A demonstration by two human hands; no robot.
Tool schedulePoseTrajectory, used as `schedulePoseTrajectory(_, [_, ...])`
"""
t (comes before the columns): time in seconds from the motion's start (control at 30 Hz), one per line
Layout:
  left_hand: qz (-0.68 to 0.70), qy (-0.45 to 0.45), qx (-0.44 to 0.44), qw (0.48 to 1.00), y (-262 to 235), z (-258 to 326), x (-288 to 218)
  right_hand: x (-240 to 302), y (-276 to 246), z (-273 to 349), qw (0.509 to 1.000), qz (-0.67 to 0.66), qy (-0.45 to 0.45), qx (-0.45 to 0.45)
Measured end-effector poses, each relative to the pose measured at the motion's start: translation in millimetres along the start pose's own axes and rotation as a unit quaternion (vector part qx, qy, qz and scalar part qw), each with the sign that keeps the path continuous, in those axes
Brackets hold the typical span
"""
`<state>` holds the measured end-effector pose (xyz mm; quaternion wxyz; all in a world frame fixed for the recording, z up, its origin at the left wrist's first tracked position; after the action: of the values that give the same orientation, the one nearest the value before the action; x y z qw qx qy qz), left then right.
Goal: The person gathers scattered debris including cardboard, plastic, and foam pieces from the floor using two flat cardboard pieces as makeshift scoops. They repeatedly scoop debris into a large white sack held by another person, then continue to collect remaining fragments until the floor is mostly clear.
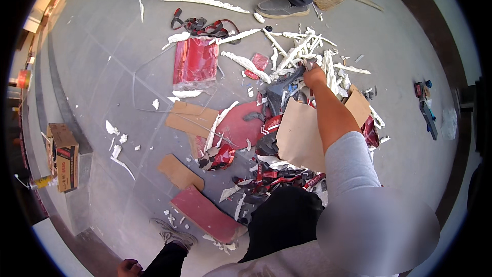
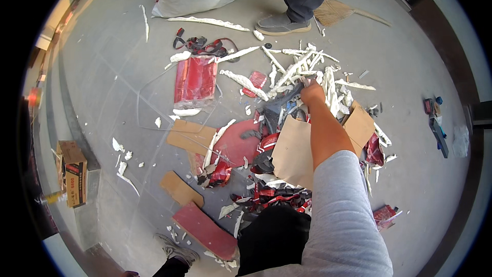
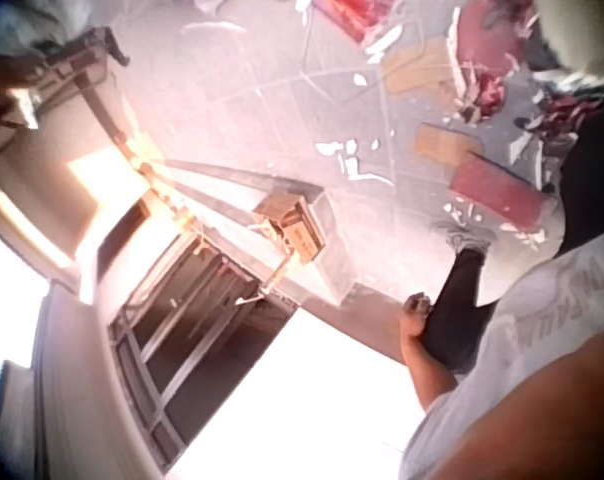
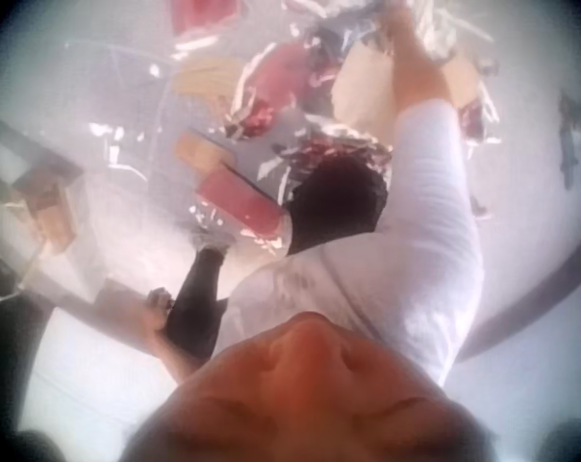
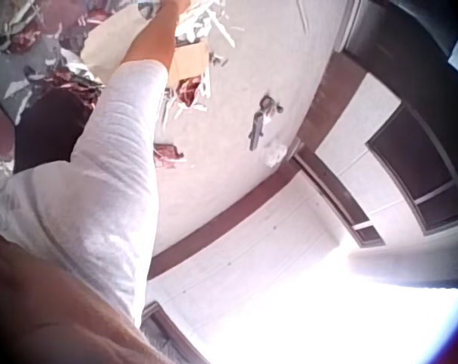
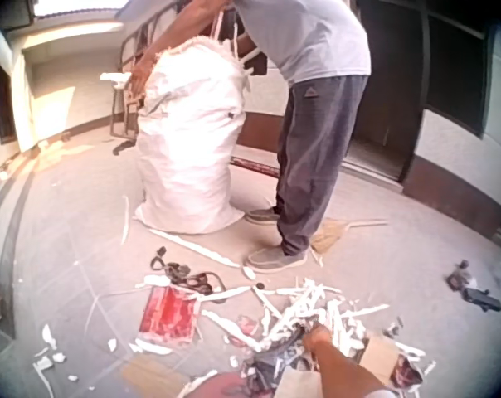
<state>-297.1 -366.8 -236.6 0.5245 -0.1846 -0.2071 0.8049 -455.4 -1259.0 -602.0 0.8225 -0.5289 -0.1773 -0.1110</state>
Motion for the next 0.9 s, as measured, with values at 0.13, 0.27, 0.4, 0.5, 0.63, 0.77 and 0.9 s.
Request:
schedulePoseTrajectory(0.13, [-0.098, -0.008, 0.001, 0.995, -1, 10, -10, 20, 12, 8, 0.995, 0.083, 0.039, 0.025])
schedulePoseTrajectory(0.27, [-0.149, -0.029, -0.008, 0.988, 8, 26, -40, 21, 27, 11, 0.980, 0.191, 0.042, 0.041])
schedulePoseTrajectory(0.4, [-0.155, -0.002, -0.013, 0.988, 8, 25, -23, 16, 19, 18, 0.983, 0.161, 0.052, 0.068])
schedulePoseTrajectory(0.5, [-0.184, 0.039, -0.023, 0.982, 3, 28, -26, 9, 2, 45, 0.978, 0.160, -0.126, -0.044])
schedulePoseTrajectory(0.63, [-0.113, 0.018, -0.016, 0.993, 0, 25, -20, -14, -25, 76, 0.997, 0.000, -0.067, 0.044])
schedulePoseTrajectory(0.77, [-0.055, 0.087, -0.020, 0.994, -5, 19, -23, -53, -51, 78, 0.885, -0.443, -0.083, 0.116])
schedulePoseTrajectory(0.9, [-0.062, 0.207, -0.043, 0.975, -10, 24, -57, 3, -88, 124, 0.807, -0.572, -0.036, 0.141])
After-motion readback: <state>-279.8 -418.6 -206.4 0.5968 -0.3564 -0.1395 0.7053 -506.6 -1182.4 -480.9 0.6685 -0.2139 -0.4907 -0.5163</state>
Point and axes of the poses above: each hand's wrist, its own z-axis away from the middle knuckle, its own y-axis out of the palm, x = y × z, the point moved 1 cm from there along -z, towards the middle knuckle, and after that the axes turned 5 degrees about x, right-handed, at the moved point
